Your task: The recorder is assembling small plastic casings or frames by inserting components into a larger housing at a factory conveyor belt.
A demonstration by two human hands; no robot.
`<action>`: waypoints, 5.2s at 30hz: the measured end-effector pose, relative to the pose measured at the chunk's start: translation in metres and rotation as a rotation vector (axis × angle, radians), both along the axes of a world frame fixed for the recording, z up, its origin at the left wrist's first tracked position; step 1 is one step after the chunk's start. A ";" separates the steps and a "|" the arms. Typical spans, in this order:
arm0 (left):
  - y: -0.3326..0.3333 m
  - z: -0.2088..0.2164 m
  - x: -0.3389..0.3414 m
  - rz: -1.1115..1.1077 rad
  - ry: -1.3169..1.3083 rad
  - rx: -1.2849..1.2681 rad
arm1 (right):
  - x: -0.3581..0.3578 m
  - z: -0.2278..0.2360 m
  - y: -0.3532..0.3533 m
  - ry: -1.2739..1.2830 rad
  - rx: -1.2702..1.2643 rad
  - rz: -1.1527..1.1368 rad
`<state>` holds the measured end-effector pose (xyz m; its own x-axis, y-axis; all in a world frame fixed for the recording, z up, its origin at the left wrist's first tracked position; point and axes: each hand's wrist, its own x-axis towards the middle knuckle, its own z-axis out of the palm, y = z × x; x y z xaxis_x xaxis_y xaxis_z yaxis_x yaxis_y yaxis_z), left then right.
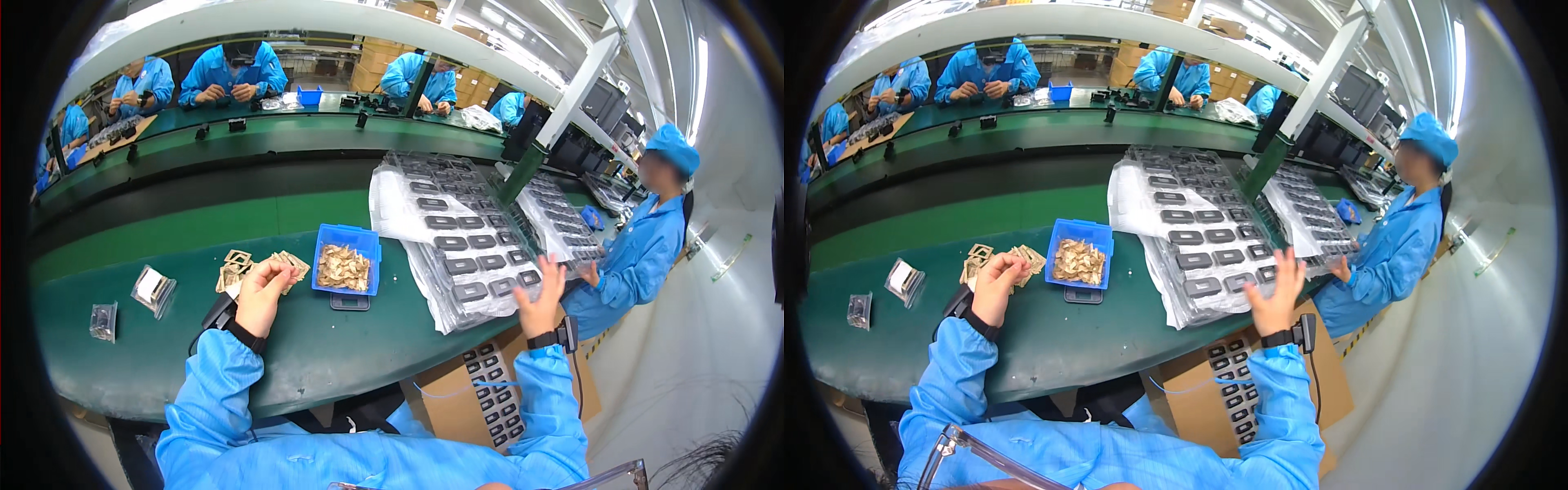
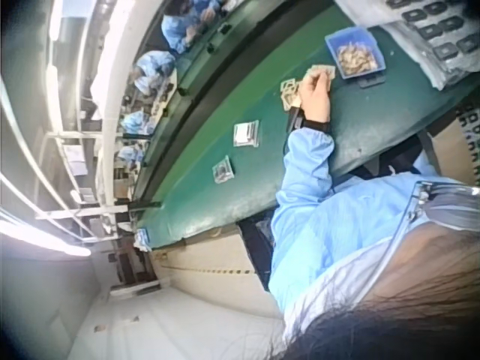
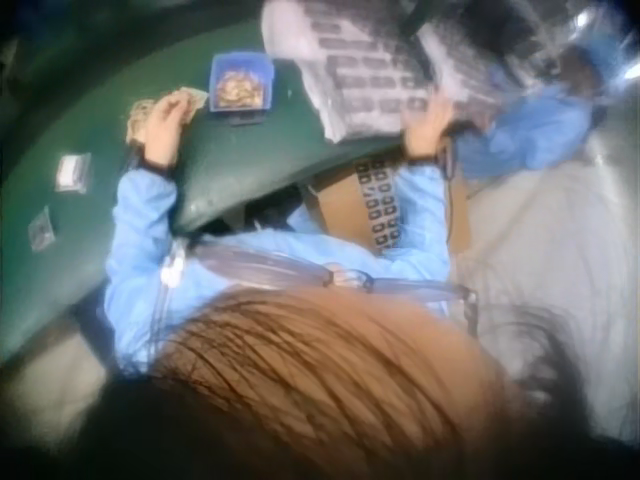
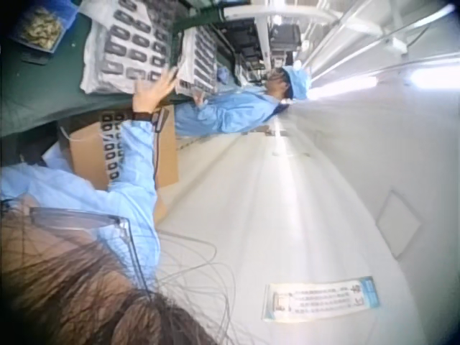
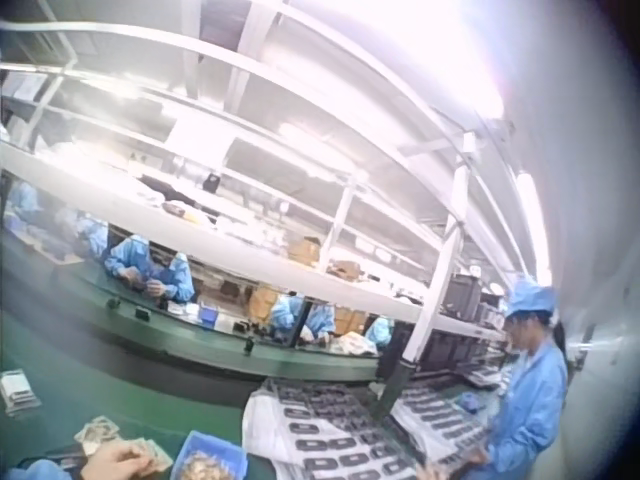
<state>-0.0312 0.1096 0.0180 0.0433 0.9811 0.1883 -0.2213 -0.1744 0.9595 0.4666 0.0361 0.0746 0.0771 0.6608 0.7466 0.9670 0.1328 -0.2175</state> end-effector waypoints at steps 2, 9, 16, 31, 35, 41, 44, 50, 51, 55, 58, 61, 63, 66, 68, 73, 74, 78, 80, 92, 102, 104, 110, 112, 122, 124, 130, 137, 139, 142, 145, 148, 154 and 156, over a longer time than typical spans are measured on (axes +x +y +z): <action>-0.006 0.010 0.000 -0.006 -0.030 0.029 | -0.030 0.008 -0.007 -0.153 -0.241 0.124; -0.015 0.015 0.001 0.037 -0.041 0.171 | -0.034 -0.012 0.020 -0.348 -0.252 0.159; -0.016 0.016 0.000 0.083 -0.051 0.143 | -0.034 -0.024 0.019 -0.164 -0.159 0.304; -0.001 0.045 -0.067 0.438 1.077 0.212 | -0.261 0.068 0.032 0.561 0.389 1.292; 0.005 0.024 -0.046 0.406 1.234 0.261 | -0.284 0.036 0.106 0.770 0.339 1.130; 0.009 0.015 -0.053 0.202 1.277 -0.006 | -0.291 -0.022 0.131 0.353 -0.191 1.071; 0.008 0.022 -0.056 0.275 1.215 0.013 | -0.305 -0.007 0.126 0.005 -0.366 1.048; 0.011 0.030 -0.057 0.341 1.158 0.001 | -0.292 -0.004 0.130 -0.076 -0.546 0.789; 0.011 0.031 -0.056 0.325 1.163 0.011 | -0.288 -0.004 0.132 -0.098 -0.538 0.770; 0.010 0.029 -0.056 0.313 1.212 0.065 | -0.283 -0.005 0.136 -0.097 -0.615 0.778; 0.007 0.033 -0.052 0.465 1.302 0.239 | -0.288 0.001 0.130 -0.100 -0.586 0.751; 0.007 0.047 -0.044 0.719 1.104 0.440 | -0.294 -0.004 0.130 -0.035 -0.150 0.720; 0.001 0.047 -0.041 0.679 1.029 0.474 | -0.302 -0.009 0.120 -0.008 -0.080 0.749; -0.005 0.038 -0.026 0.115 0.047 -0.099 | -0.324 -0.018 0.092 1.003 -0.658 1.068; -0.010 0.039 -0.024 0.055 0.066 -0.119 | -0.331 -0.025 0.091 1.254 -0.828 1.109; -0.015 0.051 -0.017 -0.148 0.108 -0.271 | -0.319 -0.030 0.105 1.362 -0.931 1.083; -0.014 0.048 -0.018 -0.154 0.120 -0.261 | -0.320 -0.031 0.107 1.375 -0.941 1.068; -0.016 0.046 -0.019 -0.114 0.158 -0.250 | -0.325 -0.030 0.104 1.330 -0.938 1.037; -0.015 0.045 -0.016 -0.116 0.157 -0.242 | -0.323 -0.030 0.102 1.352 -0.909 1.017; -0.012 0.022 -0.010 0.125 0.257 -0.144 | -0.331 -0.048 0.115 1.252 -0.634 1.042; -0.009 0.026 0.006 0.159 0.255 0.077 | -0.324 -0.040 0.118 0.976 -0.299 0.943; -0.006 0.035 0.009 0.154 0.347 0.052 | -0.324 -0.039 0.122 0.974 -0.255 0.934; 0.004 0.066 0.044 0.137 0.407 -0.025 | -0.317 -0.048 0.140 1.149 -0.228 1.015; 0.007 0.072 0.050 0.123 0.363 -0.051 | -0.317 -0.048 0.142 1.191 -0.243 1.018; 0.026 0.030 0.044 0.202 0.112 -0.082 | -0.291 -0.009 0.127 0.848 -0.145 0.795; 0.032 0.022 0.032 0.125 -0.017 -0.165 | -0.282 0.002 0.135 0.230 0.260 0.946; 0.029 0.028 0.034 0.022 -0.049 -0.192 | -0.282 -0.023 0.143 0.146 0.084 0.993; 0.025 0.025 0.037 0.066 0.029 -0.172 | -0.291 -0.029 0.142 0.198 0.107 0.983; 0.025 0.021 0.035 0.099 0.046 -0.160 | -0.293 -0.024 0.137 0.248 0.075 0.933; 0.027 0.025 0.038 0.086 -0.023 -0.197 | -0.291 -0.023 0.138 0.257 0.079 0.945; 0.026 0.027 0.037 0.077 0.002 -0.203 | -0.294 -0.019 0.138 0.211 0.093 0.980; 0.024 0.029 0.037 0.073 -0.034 -0.197 | -0.295 -0.020 0.139 0.216 0.107 0.971; 0.026 0.021 0.039 0.091 0.035 -0.174 | -0.289 -0.024 0.141 0.203 0.085 0.967; 0.023 0.020 0.037 0.082 0.090 -0.143 | -0.288 -0.022 0.137 0.185 0.075 0.996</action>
